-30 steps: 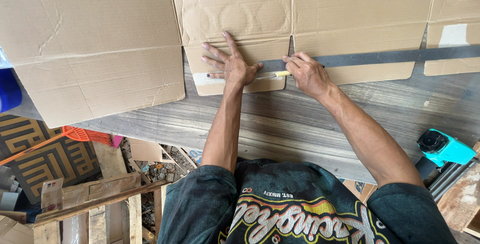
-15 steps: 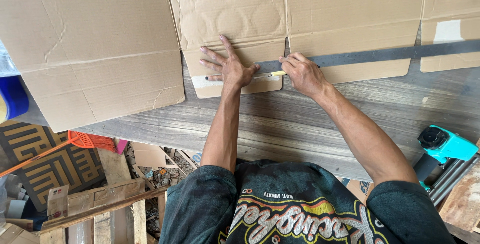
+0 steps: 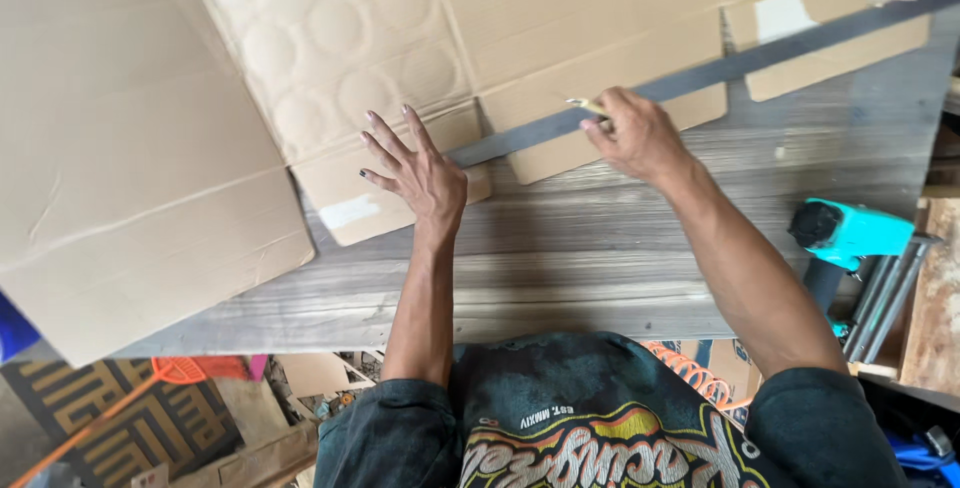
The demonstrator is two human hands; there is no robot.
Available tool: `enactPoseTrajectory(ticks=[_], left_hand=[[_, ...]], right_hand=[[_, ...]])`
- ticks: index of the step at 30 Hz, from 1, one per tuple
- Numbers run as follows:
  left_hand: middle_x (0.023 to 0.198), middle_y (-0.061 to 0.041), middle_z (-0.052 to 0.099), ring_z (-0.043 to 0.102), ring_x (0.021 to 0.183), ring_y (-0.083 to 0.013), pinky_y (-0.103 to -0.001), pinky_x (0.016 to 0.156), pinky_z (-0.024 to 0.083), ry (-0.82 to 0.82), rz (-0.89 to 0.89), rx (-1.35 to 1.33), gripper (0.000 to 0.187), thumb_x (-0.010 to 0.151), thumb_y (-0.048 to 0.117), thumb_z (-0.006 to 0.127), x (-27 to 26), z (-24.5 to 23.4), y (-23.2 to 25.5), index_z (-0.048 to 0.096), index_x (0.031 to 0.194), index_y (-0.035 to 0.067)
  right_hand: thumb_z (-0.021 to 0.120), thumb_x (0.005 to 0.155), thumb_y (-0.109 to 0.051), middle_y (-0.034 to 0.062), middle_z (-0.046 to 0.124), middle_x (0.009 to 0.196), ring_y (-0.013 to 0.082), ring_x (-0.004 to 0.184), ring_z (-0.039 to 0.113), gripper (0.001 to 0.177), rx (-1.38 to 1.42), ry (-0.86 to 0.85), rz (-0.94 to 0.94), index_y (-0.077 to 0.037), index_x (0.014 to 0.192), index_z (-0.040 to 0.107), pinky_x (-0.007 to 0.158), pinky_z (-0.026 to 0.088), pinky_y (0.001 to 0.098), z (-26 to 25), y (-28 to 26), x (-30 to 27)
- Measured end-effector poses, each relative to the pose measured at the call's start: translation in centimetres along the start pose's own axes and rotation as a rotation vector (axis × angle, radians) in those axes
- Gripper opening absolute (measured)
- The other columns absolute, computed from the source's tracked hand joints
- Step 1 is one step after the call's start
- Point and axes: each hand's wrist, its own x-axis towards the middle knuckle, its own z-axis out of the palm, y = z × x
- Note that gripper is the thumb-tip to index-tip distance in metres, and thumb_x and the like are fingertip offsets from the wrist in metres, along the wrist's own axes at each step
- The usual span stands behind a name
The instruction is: The person uses a metal ruler and a utility knife to cut straight lines on a large piece of cardboard laid on a workbench. They repeatedly position the ruler, score the cardboard, and fold the cut sections to separate them.
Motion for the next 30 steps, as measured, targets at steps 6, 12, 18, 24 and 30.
enactPoseTrajectory(ticks=[6,12,18,24,30], left_hand=[[0.167,-0.025,0.014,0.011,0.154,-0.0469,-0.08,0.112,0.016,0.108,0.254,-0.151,0.078,0.088,0.022,0.077,-3.4,3.4,10.3,0.04,0.157,0.017],[0.144,-0.019,0.052,0.043,0.141,-0.0399,-0.065,0.111,0.038,0.035,0.567,-0.226,0.048,0.09,0.023,0.076,-5.6,8.3,21.3,0.064,0.135,0.014],[0.13,-0.005,0.059,0.055,0.129,-0.03,-0.049,0.098,0.05,0.106,0.73,-0.219,0.046,0.083,0.033,0.08,-5.6,15.9,28.6,0.067,0.125,0.021],[0.121,-0.005,0.058,0.056,0.123,-0.0281,-0.045,0.092,0.052,0.062,0.807,-0.153,0.041,0.084,0.027,0.078,-4.9,16.7,34.4,0.065,0.122,0.019],[0.106,-0.001,0.059,0.056,0.11,-0.0221,-0.04,0.086,0.053,-0.023,0.791,-0.021,0.034,0.084,0.029,0.079,-3.5,17.4,35.8,0.07,0.114,0.019]], right_hand=[[0.08,0.097,-0.02,0.0113,0.058,0.084,0.0372,0.081,0.066,0.023,-0.163,0.215,0.048,-0.006,0.092,0.062,0.071,0.052,0.043,-9.5,13.2,-6.2],[0.082,0.094,-0.015,0.0115,0.062,0.094,0.0379,0.092,0.07,0.019,-0.262,0.259,0.136,-0.006,0.109,0.075,0.076,0.057,0.0451,-14.2,21.9,-11.2],[0.079,0.089,-0.008,0.0102,0.067,0.116,0.0388,0.101,0.072,0.035,-0.24,0.231,0.168,-0.011,0.124,0.075,0.082,0.06,0.0524,-15.7,25.8,-9.6],[0.076,0.086,-0.001,0.0148,0.061,0.138,0.0406,0.123,0.064,0.048,-0.246,0.138,0.12,-0.009,0.133,0.071,0.092,0.058,0.055,-15.5,29.5,-7.8],[0.071,0.097,-0.006,0.01,0.068,0.136,0.0298,0.122,0.068,0.026,-0.327,0.153,-0.03,-0.011,0.122,0.077,0.092,0.06,0.0413,-15.0,30.9,-7.2]])
